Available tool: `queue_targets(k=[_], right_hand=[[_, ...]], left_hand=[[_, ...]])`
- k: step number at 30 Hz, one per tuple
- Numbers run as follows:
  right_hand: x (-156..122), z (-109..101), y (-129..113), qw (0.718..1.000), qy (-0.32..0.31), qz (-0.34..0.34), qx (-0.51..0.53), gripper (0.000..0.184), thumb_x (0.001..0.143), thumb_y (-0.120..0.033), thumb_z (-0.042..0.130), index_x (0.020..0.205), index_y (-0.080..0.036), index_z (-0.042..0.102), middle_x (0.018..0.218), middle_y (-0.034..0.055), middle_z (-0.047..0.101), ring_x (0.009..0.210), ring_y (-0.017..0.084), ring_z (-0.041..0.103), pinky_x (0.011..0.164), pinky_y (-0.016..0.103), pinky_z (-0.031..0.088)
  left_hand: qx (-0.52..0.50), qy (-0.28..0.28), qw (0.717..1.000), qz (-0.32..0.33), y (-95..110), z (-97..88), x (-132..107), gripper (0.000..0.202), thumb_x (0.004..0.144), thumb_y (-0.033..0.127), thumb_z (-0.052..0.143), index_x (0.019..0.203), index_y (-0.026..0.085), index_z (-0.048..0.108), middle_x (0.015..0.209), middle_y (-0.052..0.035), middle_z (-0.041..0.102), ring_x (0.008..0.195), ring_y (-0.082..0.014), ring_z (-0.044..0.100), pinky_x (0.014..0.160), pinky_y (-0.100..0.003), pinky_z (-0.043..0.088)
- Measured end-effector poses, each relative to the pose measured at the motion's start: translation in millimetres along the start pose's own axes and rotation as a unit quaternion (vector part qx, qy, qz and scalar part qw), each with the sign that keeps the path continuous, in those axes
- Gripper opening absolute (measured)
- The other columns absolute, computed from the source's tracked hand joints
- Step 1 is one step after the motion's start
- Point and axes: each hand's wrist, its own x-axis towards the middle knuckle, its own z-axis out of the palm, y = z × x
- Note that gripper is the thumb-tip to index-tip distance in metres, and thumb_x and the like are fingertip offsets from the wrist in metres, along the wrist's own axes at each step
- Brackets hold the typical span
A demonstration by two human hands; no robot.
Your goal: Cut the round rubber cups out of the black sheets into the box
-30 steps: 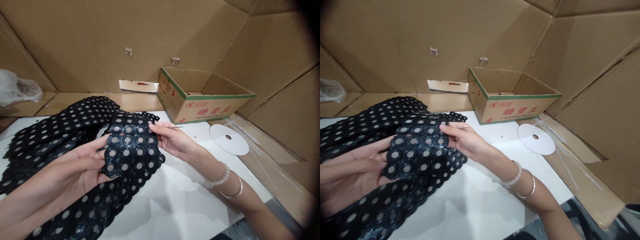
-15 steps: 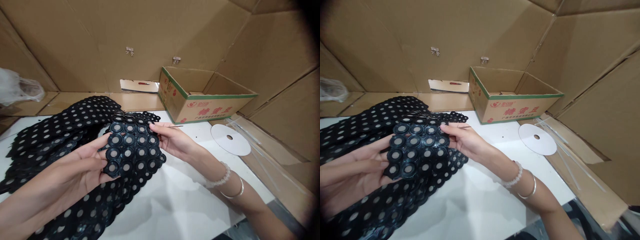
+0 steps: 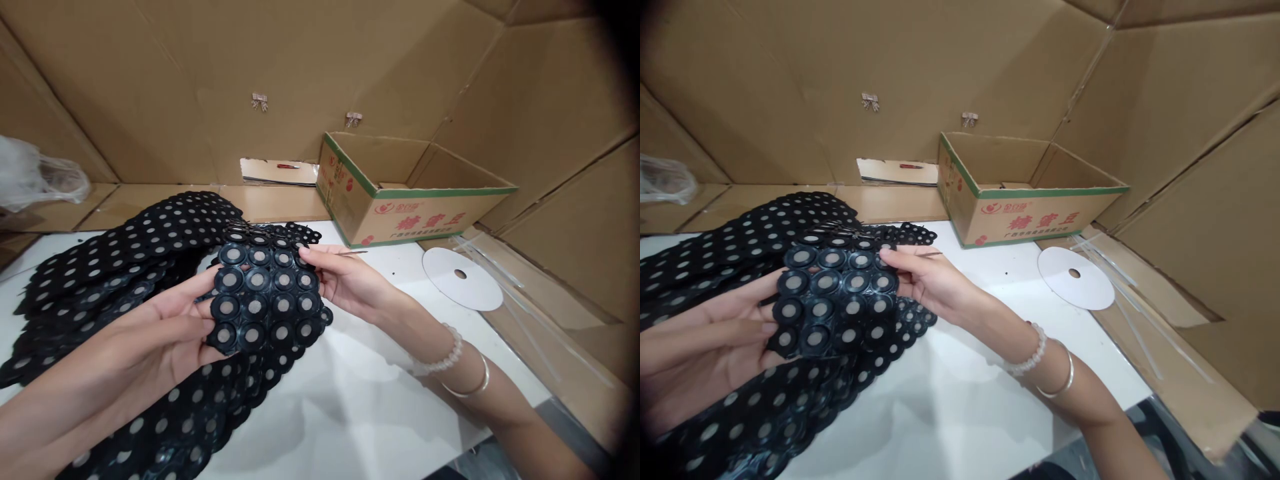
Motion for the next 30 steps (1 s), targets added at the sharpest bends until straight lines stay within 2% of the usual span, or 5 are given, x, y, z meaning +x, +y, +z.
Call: queue_targets(k=[6,10,16,23,30], right_hand=[[0.2,0.2,0.1,1.000,-0.011,0.000,0.014,0.012,0.079,-0.021,0.075,0.078,-0.011,0.069,0.074,-0.0023,0.068,0.065,0.003,0.063,0.060,0.012,0.053],[0.4,0.7,0.4,1.000,-0.002,0.000,0.016,0.013,0.079,-0.020,0.075,0.077,-0.010,0.068,0.072,-0.0020,0.067,0.063,0.003,0.064,0.060,0.011,0.054],[1.0,0.8,1.6,1.000,0.015,-0.001,0.014,0.017,0.073,-0.021,0.080,0.074,-0.009,0.067,0.070,-0.0019,0.067,0.061,0.003,0.063,0.057,0.012,0.053],[3.0,-1.6,4.2,1.000,0.014,0.006,0.019,0.018,0.071,-0.020,0.081,0.074,-0.010,0.066,0.071,-0.0027,0.067,0.061,0.003,0.063,0.057,0.012,0.052],[4.2,-0.4,4.3,1.000,0.012,0.015,0.010,0.021,0.069,-0.022,0.082,0.072,-0.011,0.065,0.070,-0.0023,0.067,0.060,0.004,0.062,0.057,0.013,0.052]], left_hand=[[-0.004,0.015,1.000,-0.008,1.2,0.8,0.2,0.070,0.085,0.009,0.056,0.140,0.051,0.042,0.121,-0.0003,0.071,0.109,-0.0251,0.068,0.093,-0.041,0.056],[-0.008,-0.024,1.000,-0.005,3.3,1.7,0.0,0.067,0.088,0.009,0.052,0.141,0.049,0.041,0.121,-0.0009,0.071,0.099,-0.0214,0.071,0.095,-0.041,0.055],[0.000,-0.052,0.999,0.005,2.9,-4.7,-1.8,0.064,0.091,0.007,0.046,0.142,0.047,0.041,0.115,-0.0018,0.073,0.107,-0.0247,0.069,0.089,-0.043,0.059],[0.023,-0.045,0.999,0.005,2.4,-1.8,-0.6,0.058,0.090,0.008,0.048,0.138,0.041,0.049,0.093,-0.0023,0.076,0.078,-0.0215,0.074,0.072,-0.037,0.063],[0.010,-0.048,0.999,0.004,3.5,-1.9,-0.4,0.062,0.091,0.010,0.048,0.141,0.047,0.042,0.118,-0.0015,0.071,0.093,-0.0189,0.073,0.096,-0.043,0.055]])
